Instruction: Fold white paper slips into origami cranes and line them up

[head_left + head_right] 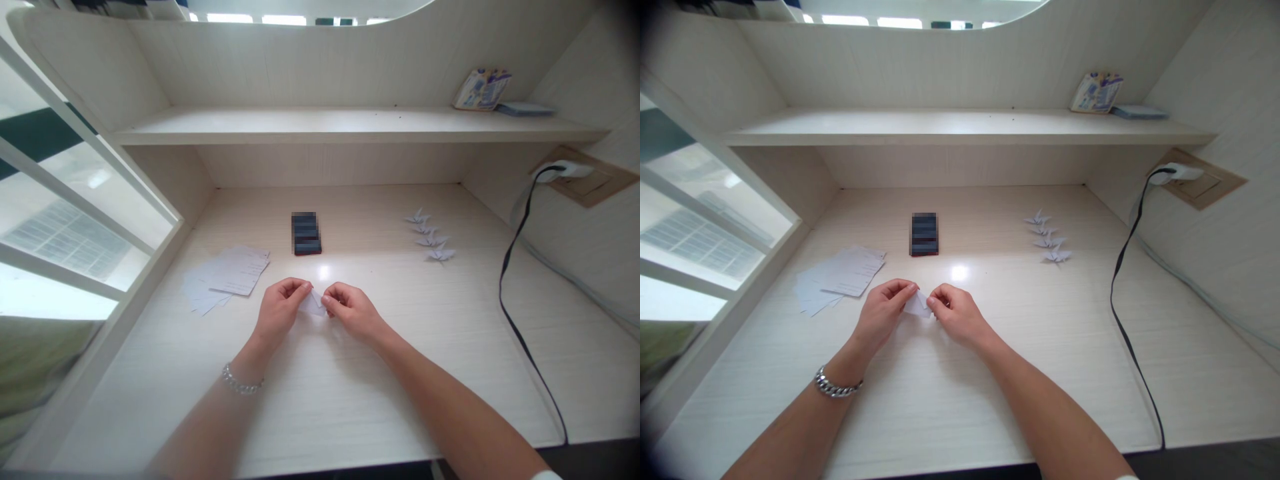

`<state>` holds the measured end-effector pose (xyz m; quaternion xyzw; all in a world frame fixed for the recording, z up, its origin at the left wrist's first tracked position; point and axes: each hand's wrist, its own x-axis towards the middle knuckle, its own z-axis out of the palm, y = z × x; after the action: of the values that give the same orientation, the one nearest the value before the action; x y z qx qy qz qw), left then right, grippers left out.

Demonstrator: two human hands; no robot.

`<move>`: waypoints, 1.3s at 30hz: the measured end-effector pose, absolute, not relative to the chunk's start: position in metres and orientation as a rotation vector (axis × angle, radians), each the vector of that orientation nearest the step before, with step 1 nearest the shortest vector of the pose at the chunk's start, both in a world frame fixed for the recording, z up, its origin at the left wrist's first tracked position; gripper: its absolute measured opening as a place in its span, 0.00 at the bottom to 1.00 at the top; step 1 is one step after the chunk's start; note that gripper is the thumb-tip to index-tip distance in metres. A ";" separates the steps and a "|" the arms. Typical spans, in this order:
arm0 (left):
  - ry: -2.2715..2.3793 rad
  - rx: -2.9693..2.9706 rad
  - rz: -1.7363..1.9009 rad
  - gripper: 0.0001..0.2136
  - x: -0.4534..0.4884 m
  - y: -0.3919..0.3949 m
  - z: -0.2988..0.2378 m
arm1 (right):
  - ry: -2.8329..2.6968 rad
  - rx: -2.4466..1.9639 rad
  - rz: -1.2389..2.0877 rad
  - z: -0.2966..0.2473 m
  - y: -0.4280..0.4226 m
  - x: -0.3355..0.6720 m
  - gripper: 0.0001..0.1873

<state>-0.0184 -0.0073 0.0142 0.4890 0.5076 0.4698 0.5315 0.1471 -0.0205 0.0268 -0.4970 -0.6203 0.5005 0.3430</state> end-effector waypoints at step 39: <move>1.310 1.211 1.128 0.12 -0.015 -0.006 0.011 | -1.296 -1.201 1.521 0.011 -0.018 0.140 0.05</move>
<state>-0.0152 -0.0064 0.0105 0.4993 0.5400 0.4651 0.4927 0.1400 -0.0181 0.0106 -0.4734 -0.5109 0.5997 0.3940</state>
